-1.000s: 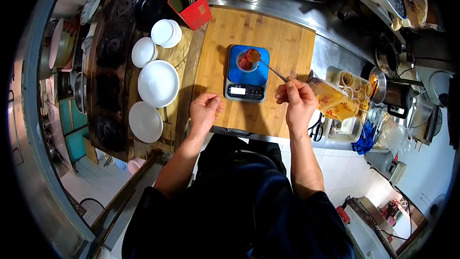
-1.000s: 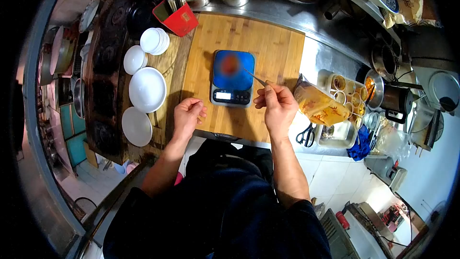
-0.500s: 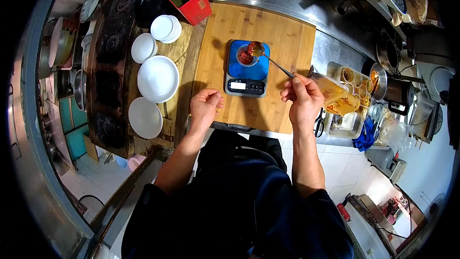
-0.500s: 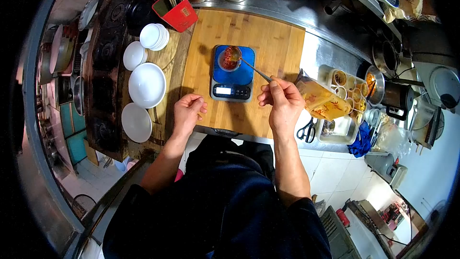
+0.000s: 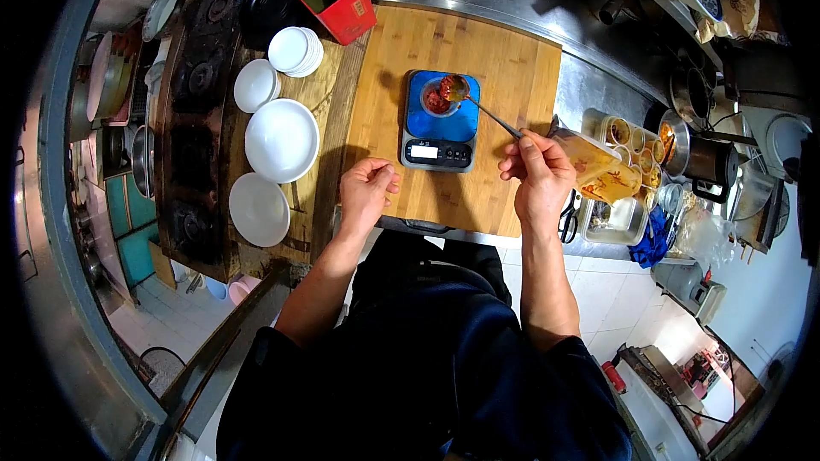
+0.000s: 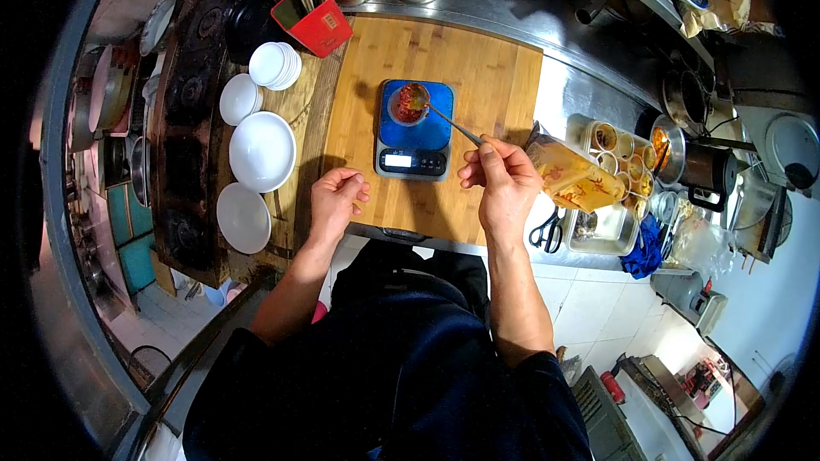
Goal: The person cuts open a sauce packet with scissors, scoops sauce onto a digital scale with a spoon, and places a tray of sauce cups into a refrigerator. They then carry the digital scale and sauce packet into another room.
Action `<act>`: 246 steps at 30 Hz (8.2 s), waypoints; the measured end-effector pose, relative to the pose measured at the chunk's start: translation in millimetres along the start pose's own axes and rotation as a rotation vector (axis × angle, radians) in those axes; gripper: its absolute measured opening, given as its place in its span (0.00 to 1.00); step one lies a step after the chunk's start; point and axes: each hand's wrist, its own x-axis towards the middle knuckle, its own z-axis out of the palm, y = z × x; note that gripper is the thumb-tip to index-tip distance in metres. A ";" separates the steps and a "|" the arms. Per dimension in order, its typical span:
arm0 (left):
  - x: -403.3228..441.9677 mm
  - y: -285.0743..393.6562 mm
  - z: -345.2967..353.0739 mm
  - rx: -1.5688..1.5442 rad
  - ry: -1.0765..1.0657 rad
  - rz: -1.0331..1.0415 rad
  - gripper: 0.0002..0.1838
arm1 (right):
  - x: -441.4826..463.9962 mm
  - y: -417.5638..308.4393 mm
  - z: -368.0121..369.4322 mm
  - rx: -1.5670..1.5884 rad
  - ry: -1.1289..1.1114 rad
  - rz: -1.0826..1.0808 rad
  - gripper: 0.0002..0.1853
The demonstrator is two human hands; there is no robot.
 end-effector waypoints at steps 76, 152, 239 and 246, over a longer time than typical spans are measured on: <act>-53.9 10.8 217.8 0.230 -0.400 0.048 0.09 | -76.6 -126.7 -312.1 -0.181 0.608 -0.260 0.09; 64.1 135.2 78.3 1.194 -0.317 0.716 0.50 | -140.3 -15.0 -270.7 -0.976 0.477 0.012 0.20; -214.2 92.2 336.2 0.956 -0.701 0.950 0.49 | -99.0 -193.9 -376.4 -0.004 -0.627 -0.196 0.30; -186.4 43.1 466.8 0.979 -0.486 1.029 0.47 | -104.1 -109.0 -489.4 -0.100 -0.203 0.286 0.27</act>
